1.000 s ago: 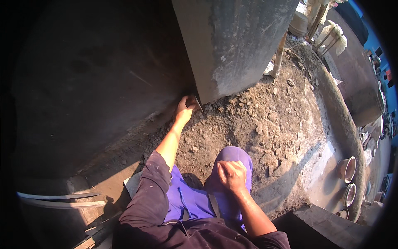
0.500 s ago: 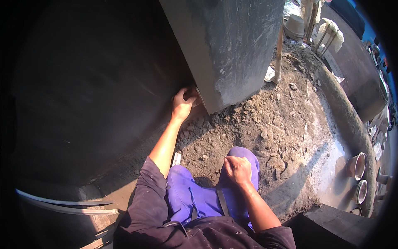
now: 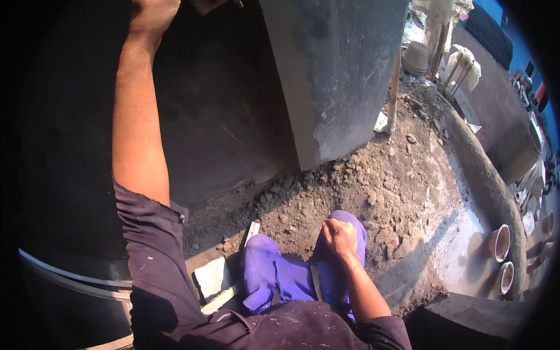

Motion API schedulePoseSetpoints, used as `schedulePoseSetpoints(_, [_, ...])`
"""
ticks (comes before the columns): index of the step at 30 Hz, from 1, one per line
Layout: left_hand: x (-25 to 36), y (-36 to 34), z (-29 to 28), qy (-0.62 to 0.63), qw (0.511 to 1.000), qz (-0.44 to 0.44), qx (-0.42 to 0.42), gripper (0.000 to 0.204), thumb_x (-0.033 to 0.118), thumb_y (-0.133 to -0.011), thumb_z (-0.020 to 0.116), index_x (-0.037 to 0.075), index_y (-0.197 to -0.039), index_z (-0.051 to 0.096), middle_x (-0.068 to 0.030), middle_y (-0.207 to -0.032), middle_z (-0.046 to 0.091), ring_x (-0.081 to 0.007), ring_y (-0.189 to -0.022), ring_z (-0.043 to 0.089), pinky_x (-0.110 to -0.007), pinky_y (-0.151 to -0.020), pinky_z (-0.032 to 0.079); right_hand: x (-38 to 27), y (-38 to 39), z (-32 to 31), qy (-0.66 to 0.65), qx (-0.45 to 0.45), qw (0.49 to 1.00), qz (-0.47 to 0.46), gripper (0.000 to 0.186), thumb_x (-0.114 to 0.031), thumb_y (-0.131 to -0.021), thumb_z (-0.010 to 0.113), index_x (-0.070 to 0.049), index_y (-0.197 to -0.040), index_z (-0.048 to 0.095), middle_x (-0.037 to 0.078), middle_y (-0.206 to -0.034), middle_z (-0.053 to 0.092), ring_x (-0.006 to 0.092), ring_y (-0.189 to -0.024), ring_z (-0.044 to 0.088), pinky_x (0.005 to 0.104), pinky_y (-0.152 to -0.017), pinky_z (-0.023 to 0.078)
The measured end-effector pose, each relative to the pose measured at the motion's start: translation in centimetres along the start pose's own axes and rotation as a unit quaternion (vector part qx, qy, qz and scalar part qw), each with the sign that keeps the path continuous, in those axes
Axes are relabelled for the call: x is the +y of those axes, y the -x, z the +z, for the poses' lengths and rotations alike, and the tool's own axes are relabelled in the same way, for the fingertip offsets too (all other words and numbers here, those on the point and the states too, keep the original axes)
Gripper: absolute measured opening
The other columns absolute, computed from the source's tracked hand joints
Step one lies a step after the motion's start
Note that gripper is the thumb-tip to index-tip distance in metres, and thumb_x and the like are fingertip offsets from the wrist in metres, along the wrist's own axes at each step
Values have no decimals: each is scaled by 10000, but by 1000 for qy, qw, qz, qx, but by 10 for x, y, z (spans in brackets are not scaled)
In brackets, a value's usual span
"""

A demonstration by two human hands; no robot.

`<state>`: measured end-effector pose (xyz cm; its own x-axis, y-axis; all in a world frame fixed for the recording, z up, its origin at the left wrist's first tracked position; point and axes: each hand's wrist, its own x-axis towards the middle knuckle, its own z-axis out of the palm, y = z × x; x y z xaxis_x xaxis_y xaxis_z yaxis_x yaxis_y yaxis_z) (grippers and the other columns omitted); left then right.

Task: The person smooths a freshly plastered wall using a trowel, repeatedly scraping and leveling the surface. They occasionally pause to wipe the trowel and adjust their position while another worker is visible nearby.

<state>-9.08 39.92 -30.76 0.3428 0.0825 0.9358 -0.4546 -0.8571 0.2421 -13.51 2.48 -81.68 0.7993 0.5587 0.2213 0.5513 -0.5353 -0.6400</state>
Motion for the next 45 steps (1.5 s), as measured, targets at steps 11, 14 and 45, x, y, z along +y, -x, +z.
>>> schedulePoseSetpoints(11, [-42,61,47,-49,998,5,24,389,91,-942,740,47,-1323,683,-214,-1206,771,-359,-1122,754,-415,-941,599,-10,5,0,25,-12,999,-37,109,-242,-954,747,-138,-937,777,95,-802,740,323,-759,705,444,-695,485])
schedulePoseSetpoints(14, [-42,118,67,-21,990,-127,-50,512,207,-997,675,66,-1476,565,-238,-1374,700,-427,-1282,665,-496,-1075,527,-5,14,-3,33,-5,999,-34,92,-223,-947,756,-133,-933,775,95,-801,738,319,-744,699,444,-679,475])
schedulePoseSetpoints(45, [10,557,50,560,589,-565,-145,541,108,-980,787,16,-1475,592,-82,-1440,663,-195,-1311,616,-379,-1138,493,6,-61,20,-504,-421,721,223,514,-346,-1081,665,21,-1439,622,79,-1303,724,166,-1109,695,358,-923,582])
